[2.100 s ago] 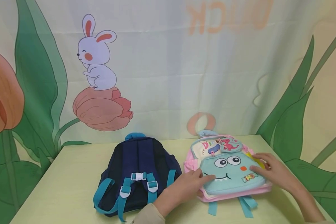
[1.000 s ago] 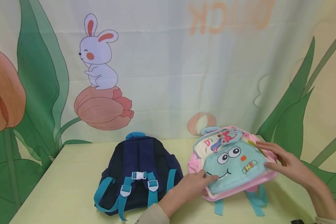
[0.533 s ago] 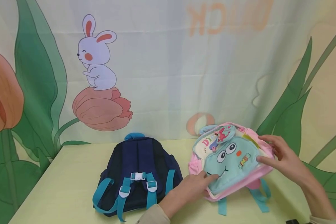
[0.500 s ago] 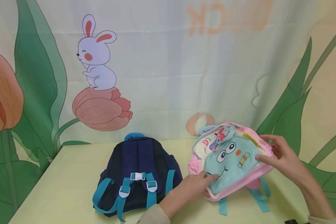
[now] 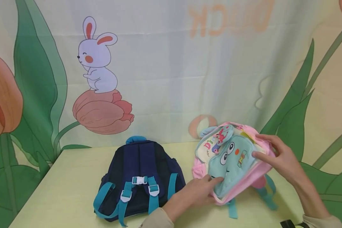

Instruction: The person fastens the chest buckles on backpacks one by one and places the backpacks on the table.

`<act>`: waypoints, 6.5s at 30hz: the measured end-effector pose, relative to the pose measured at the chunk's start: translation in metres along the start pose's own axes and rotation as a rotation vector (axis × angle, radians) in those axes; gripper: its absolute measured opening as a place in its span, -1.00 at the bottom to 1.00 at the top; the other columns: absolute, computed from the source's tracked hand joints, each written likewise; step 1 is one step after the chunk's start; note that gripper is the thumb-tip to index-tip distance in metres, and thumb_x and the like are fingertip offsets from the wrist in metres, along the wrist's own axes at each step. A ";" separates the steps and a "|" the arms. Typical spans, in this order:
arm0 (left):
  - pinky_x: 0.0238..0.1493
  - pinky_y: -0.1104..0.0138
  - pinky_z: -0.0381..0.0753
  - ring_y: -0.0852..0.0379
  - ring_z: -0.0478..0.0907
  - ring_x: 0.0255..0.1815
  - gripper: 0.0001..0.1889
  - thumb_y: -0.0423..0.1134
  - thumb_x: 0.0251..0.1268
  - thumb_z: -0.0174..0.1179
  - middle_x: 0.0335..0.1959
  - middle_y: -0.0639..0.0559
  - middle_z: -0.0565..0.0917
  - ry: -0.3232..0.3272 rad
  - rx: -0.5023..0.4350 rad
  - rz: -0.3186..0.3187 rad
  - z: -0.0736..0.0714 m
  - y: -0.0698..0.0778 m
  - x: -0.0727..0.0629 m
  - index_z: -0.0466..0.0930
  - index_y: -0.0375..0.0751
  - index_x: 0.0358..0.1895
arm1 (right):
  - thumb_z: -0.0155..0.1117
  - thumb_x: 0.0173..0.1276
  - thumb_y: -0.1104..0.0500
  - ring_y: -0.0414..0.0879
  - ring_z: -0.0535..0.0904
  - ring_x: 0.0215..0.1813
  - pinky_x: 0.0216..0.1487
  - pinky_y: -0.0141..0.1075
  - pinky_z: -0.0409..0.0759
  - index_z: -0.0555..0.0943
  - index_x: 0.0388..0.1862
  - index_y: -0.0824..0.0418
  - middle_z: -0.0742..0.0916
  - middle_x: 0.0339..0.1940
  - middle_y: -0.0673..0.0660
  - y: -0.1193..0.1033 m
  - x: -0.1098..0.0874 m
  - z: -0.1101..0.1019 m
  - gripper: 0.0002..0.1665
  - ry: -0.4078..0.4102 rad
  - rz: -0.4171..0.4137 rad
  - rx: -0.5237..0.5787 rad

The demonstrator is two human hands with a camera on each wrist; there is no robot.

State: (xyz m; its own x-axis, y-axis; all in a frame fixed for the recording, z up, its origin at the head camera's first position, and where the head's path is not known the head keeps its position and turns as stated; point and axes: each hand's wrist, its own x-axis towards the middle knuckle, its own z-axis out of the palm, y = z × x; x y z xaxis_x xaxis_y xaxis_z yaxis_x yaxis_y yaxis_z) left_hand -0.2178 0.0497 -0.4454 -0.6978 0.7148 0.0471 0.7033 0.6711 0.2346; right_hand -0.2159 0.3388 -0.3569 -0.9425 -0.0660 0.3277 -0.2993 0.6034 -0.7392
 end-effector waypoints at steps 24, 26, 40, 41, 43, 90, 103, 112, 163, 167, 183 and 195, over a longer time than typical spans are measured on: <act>-0.01 0.50 0.53 0.35 0.50 0.00 -0.32 0.09 0.39 0.18 0.24 0.08 0.57 -0.030 -0.156 0.099 0.000 0.004 0.010 0.19 0.22 0.53 | 0.52 0.20 0.03 -0.24 0.32 0.17 0.02 -0.53 0.39 0.43 0.39 -0.11 0.39 0.30 -0.06 -0.035 0.007 0.009 -0.22 0.070 -0.041 -0.087; 0.05 0.50 0.52 0.34 0.49 0.07 -0.32 0.09 0.40 0.17 0.27 0.11 0.55 -0.038 -0.170 0.107 0.001 0.004 0.013 0.18 0.22 0.54 | 0.53 0.20 0.03 -0.25 0.30 0.19 0.05 -0.49 0.38 0.44 0.38 -0.11 0.39 0.30 -0.06 -0.037 0.008 0.010 -0.23 0.073 -0.051 -0.089; 0.18 0.51 0.46 0.37 0.46 0.16 -0.32 0.04 0.42 0.17 0.34 0.10 0.50 -0.051 -0.166 0.155 0.000 0.010 0.023 0.18 0.12 0.55 | 0.60 0.09 0.14 -0.30 0.26 0.28 0.26 -0.26 0.29 0.47 0.37 -0.05 0.43 0.34 -0.02 -0.052 0.016 0.015 -0.16 0.070 -0.162 -0.103; 0.19 0.51 0.46 0.38 0.45 0.16 -0.31 0.04 0.42 0.18 0.37 0.11 0.47 -0.061 -0.175 0.150 -0.001 0.010 0.024 0.18 0.12 0.55 | 0.60 0.09 0.14 -0.29 0.27 0.27 0.24 -0.28 0.28 0.48 0.36 -0.05 0.43 0.33 -0.03 -0.053 0.016 0.016 -0.17 0.069 -0.162 -0.104; 0.21 0.52 0.44 0.39 0.43 0.15 -0.31 0.03 0.41 0.19 0.38 0.12 0.45 -0.077 -0.195 0.146 -0.002 0.009 0.024 0.18 0.11 0.55 | 0.60 0.09 0.13 -0.28 0.28 0.27 0.20 -0.39 0.27 0.48 0.35 -0.04 0.43 0.33 -0.04 -0.055 0.017 0.017 -0.18 0.064 -0.169 -0.115; 0.19 0.25 0.56 0.10 0.39 0.40 -0.24 -0.03 0.41 0.21 0.37 0.10 0.43 0.165 -0.622 0.084 -0.101 -0.023 -0.019 0.02 0.21 0.57 | 0.54 0.15 0.24 0.14 0.40 0.28 0.12 -0.69 0.24 0.56 0.29 0.22 0.48 0.29 0.20 -0.087 0.025 0.039 -0.32 0.092 -0.323 -0.146; -0.02 0.45 0.61 0.04 0.53 0.26 -0.12 0.09 0.32 0.28 0.48 0.11 0.24 0.281 -0.501 0.154 -0.128 0.000 -0.007 -0.06 0.23 0.59 | 0.55 0.12 0.29 0.13 0.42 0.26 0.13 -0.69 0.25 0.57 0.25 0.27 0.50 0.25 0.22 -0.095 0.023 0.044 -0.33 0.117 -0.414 -0.158; -0.16 0.51 0.59 0.06 0.54 0.10 -0.07 0.10 0.23 0.35 0.37 -0.01 0.24 0.313 -0.447 0.115 -0.131 0.010 -0.001 -0.03 0.23 0.58 | 0.56 0.11 0.27 0.10 0.42 0.30 0.16 -0.61 0.27 0.57 0.25 0.20 0.50 0.27 0.16 -0.100 0.020 0.049 -0.32 0.121 -0.421 -0.126; -0.26 0.35 0.68 0.04 0.47 -0.01 -0.14 -0.01 0.20 0.40 0.24 0.08 0.35 0.487 -0.771 -0.008 -0.119 -0.003 -0.015 0.07 0.31 0.50 | 0.25 0.12 0.66 0.02 0.33 0.44 0.44 -0.36 0.34 0.39 0.33 0.44 0.40 0.34 0.30 -0.110 0.020 0.067 -0.26 -0.023 -0.674 0.325; -0.24 0.33 0.68 0.02 0.47 0.01 -0.17 -0.04 0.24 0.37 0.24 0.04 0.32 0.488 -0.787 -0.053 -0.118 -0.014 -0.024 0.08 0.31 0.49 | 0.30 0.06 0.65 -0.02 0.33 0.43 0.41 -0.41 0.34 0.45 0.30 0.38 0.44 0.33 0.30 -0.105 0.020 0.063 -0.24 0.013 -0.703 0.234; -0.24 0.27 0.71 -0.01 0.51 -0.03 -0.15 -0.02 0.19 0.40 0.15 0.01 0.39 0.525 -0.798 -0.135 -0.118 -0.036 -0.038 0.10 0.19 0.49 | 0.46 0.15 0.42 -0.28 0.40 0.31 0.29 -0.57 0.34 0.54 0.27 0.06 0.56 0.24 0.03 -0.072 0.006 0.056 -0.30 0.006 -0.585 -0.046; -0.29 0.27 0.70 0.02 0.54 -0.07 -0.13 0.05 0.15 0.41 0.09 0.03 0.46 0.551 -0.793 -0.233 -0.114 -0.046 -0.046 0.10 0.19 0.48 | 0.48 0.11 0.43 -0.31 0.38 0.30 0.13 -0.62 0.38 0.57 0.25 0.03 0.56 0.23 0.03 -0.035 -0.002 0.040 -0.29 0.054 -0.532 -0.128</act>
State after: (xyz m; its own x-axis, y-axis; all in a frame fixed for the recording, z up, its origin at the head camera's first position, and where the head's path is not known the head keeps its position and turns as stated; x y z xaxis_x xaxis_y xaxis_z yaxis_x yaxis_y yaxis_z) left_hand -0.2339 -0.0368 -0.3479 -0.9144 0.2553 0.3143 0.3858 0.3136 0.8677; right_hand -0.2092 0.2861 -0.3548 -0.6563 -0.3497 0.6686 -0.7085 0.5901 -0.3869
